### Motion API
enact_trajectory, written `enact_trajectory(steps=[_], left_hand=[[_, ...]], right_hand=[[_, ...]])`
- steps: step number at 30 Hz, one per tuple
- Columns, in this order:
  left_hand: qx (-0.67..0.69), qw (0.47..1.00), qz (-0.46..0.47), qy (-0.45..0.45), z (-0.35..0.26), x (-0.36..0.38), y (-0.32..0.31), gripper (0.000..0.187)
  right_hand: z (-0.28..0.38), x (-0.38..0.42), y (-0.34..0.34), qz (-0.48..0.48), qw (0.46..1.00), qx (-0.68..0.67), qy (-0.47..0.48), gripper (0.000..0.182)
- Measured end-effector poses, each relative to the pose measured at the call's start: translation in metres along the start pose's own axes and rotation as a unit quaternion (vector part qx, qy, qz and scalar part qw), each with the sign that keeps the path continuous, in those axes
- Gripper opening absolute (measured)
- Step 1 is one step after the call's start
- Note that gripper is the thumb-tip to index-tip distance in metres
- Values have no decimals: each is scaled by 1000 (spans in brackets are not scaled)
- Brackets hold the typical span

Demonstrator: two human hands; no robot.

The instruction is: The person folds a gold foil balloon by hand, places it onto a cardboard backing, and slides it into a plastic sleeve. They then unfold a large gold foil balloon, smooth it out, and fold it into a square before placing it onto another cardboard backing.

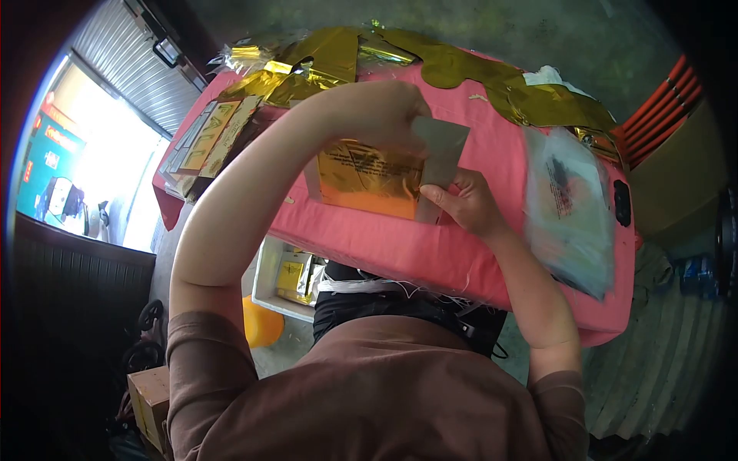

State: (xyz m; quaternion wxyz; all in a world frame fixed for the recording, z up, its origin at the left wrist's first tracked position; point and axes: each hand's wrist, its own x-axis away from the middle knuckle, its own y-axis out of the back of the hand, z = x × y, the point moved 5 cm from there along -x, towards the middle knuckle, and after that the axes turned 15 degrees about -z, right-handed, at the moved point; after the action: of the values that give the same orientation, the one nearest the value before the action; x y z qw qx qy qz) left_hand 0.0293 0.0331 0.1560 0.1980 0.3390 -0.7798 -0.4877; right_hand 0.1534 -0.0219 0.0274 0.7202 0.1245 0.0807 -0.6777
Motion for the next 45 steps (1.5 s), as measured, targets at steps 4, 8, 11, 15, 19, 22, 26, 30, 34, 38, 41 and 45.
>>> enact_trajectory(steps=[4,8,11,15,19,22,26,30,34,38,41,45], left_hand=[[-22,1000,-15,1,1,-5,-4,29],[-10,999,-37,16,8,0,-5,30],[35,996,-75,-18,12,6,-2,33],[122,946,-299,-38,32,28,23,40],[186,873,-448,61,97,65,13,48],[300,813,-489,99,134,91,-15,49],[493,767,-336,234,133,109,-61,40],[456,814,-289,215,127,108,-83,28],[529,756,-302,240,128,107,-94,22],[630,699,-231,247,114,109,-99,22],[536,791,-198,217,117,115,-100,21],[615,731,-184,230,125,119,-106,19]], right_hand=[[2,1,-1,-4,999,-28,-25,12],[-13,1,3,30,993,-54,-105,11],[-16,2,0,46,990,-20,-129,11],[-10,-4,11,-8,994,-60,-96,12],[-24,-6,21,-28,978,-145,-146,14],[-19,-9,24,-60,971,-183,-143,14],[-24,-10,26,-67,962,-207,-162,14],[-30,-10,22,-76,962,-201,-172,17],[-15,-1,12,25,965,-158,-210,20],[-25,-4,17,15,969,-146,-200,21],[-23,-5,20,-17,967,-159,-196,19],[-24,-6,20,-27,968,-154,-198,18]])
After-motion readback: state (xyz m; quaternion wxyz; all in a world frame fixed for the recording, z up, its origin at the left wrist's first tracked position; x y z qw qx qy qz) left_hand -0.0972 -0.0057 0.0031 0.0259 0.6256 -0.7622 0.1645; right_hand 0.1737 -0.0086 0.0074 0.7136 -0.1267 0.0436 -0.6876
